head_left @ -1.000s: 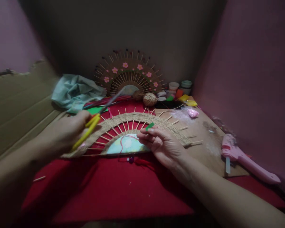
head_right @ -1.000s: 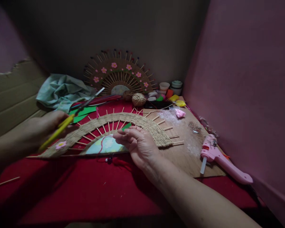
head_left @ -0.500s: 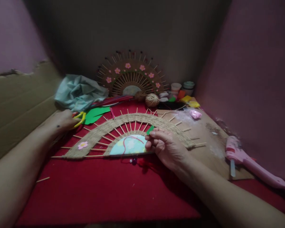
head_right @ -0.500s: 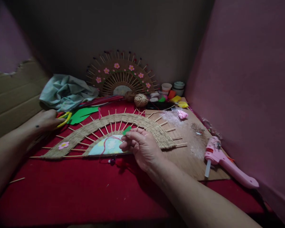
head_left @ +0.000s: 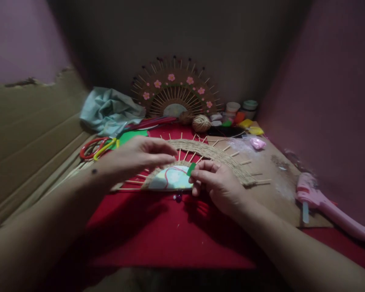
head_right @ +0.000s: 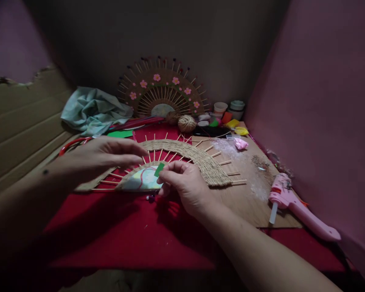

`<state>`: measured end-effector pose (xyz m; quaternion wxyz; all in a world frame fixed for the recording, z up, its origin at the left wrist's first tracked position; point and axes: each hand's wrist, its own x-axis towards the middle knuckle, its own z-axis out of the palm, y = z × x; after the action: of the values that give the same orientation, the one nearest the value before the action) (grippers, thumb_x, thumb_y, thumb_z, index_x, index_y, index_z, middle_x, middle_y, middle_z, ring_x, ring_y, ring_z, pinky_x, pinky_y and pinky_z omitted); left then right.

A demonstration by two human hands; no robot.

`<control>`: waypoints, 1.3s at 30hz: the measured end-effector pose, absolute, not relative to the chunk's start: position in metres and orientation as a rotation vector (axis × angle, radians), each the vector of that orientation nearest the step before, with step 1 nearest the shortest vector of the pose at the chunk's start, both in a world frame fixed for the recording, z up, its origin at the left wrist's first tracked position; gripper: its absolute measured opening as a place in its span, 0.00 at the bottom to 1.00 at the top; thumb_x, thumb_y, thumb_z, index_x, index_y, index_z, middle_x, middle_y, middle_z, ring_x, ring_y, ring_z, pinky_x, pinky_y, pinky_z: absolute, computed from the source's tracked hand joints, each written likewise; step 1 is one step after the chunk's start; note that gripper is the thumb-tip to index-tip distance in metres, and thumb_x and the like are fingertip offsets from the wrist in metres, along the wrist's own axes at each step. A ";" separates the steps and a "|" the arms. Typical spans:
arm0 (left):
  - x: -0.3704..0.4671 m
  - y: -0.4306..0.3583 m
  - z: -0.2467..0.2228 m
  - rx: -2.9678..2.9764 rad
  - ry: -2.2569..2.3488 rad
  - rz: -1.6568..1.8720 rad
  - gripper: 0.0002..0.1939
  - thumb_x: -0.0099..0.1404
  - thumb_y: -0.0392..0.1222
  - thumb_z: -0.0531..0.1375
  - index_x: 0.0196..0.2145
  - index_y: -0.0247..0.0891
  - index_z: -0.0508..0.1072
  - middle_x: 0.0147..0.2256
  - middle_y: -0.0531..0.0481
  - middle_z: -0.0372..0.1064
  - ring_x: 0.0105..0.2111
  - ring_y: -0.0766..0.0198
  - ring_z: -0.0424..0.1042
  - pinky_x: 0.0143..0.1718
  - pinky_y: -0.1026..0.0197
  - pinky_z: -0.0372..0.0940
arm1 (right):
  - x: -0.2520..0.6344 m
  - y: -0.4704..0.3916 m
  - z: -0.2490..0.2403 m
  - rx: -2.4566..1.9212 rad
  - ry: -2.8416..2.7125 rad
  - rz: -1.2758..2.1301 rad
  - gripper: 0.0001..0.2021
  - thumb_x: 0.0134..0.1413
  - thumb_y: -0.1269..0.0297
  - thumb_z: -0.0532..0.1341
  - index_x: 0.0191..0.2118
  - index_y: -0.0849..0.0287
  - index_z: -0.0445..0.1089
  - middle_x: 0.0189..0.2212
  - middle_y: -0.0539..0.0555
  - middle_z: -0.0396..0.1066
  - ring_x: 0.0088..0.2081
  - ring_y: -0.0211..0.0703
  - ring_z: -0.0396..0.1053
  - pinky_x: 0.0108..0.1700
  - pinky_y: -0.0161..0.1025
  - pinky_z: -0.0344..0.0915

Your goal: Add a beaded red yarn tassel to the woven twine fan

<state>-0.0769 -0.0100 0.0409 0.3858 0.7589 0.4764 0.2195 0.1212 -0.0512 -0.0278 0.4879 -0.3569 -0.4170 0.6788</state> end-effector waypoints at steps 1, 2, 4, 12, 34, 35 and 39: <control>-0.064 -0.017 0.038 1.928 1.135 0.474 0.14 0.57 0.48 0.62 0.38 0.37 0.76 0.32 0.51 0.73 0.30 0.67 0.67 0.30 0.66 0.60 | 0.121 -0.052 -0.028 -0.865 -1.054 1.647 0.09 0.41 0.66 0.68 0.24 0.60 0.67 0.19 0.47 0.70 0.17 0.31 0.65 0.22 0.32 0.61; -0.054 -0.023 0.035 1.962 1.080 0.476 0.12 0.58 0.46 0.62 0.36 0.37 0.76 0.30 0.52 0.72 0.28 0.68 0.67 0.29 0.67 0.60 | 0.122 -0.052 -0.028 -0.864 -1.087 1.643 0.09 0.41 0.66 0.68 0.23 0.60 0.67 0.19 0.46 0.69 0.16 0.31 0.65 0.22 0.32 0.61; -0.042 -0.030 0.032 2.030 1.056 0.578 0.07 0.59 0.42 0.61 0.31 0.36 0.75 0.25 0.54 0.69 0.25 0.70 0.65 0.26 0.69 0.58 | 0.123 -0.052 -0.028 -0.865 -1.125 1.631 0.09 0.41 0.64 0.68 0.23 0.60 0.67 0.18 0.46 0.69 0.16 0.30 0.64 0.22 0.32 0.60; -0.052 -0.027 0.024 1.781 0.973 0.793 0.05 0.58 0.40 0.62 0.28 0.35 0.71 0.20 0.57 0.63 0.20 0.74 0.61 0.21 0.70 0.55 | 0.127 -0.062 -0.021 -1.179 -1.772 1.149 0.05 0.51 0.66 0.60 0.26 0.59 0.68 0.21 0.49 0.68 0.22 0.35 0.63 0.27 0.36 0.58; -0.051 -0.032 -0.009 1.420 0.918 0.582 0.06 0.60 0.40 0.59 0.31 0.36 0.66 0.15 0.55 0.67 0.09 0.73 0.58 0.10 0.71 0.51 | 0.121 -0.076 -0.032 -1.576 -2.323 0.377 0.06 0.52 0.70 0.54 0.32 0.59 0.68 0.28 0.57 0.72 0.28 0.46 0.67 0.29 0.41 0.56; -0.050 -0.033 -0.010 1.428 0.915 0.570 0.06 0.61 0.40 0.59 0.31 0.36 0.66 0.15 0.54 0.68 0.09 0.73 0.58 0.10 0.71 0.51 | 0.123 -0.073 -0.031 -1.543 -2.295 0.456 0.05 0.52 0.70 0.54 0.31 0.58 0.67 0.27 0.56 0.72 0.28 0.45 0.66 0.29 0.40 0.56; -0.045 -0.037 -0.014 1.468 0.910 0.557 0.06 0.64 0.41 0.56 0.33 0.36 0.63 0.16 0.54 0.69 0.10 0.72 0.60 0.10 0.71 0.54 | 0.127 -0.063 -0.028 -1.411 -2.158 0.829 0.06 0.46 0.76 0.55 0.28 0.57 0.64 0.22 0.50 0.69 0.23 0.38 0.66 0.25 0.35 0.56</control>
<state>-0.0445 -0.0369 -0.0138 0.6158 0.6375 0.3950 0.2416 0.1267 -0.0629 -0.0284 0.2150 -0.5089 -0.7782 0.2989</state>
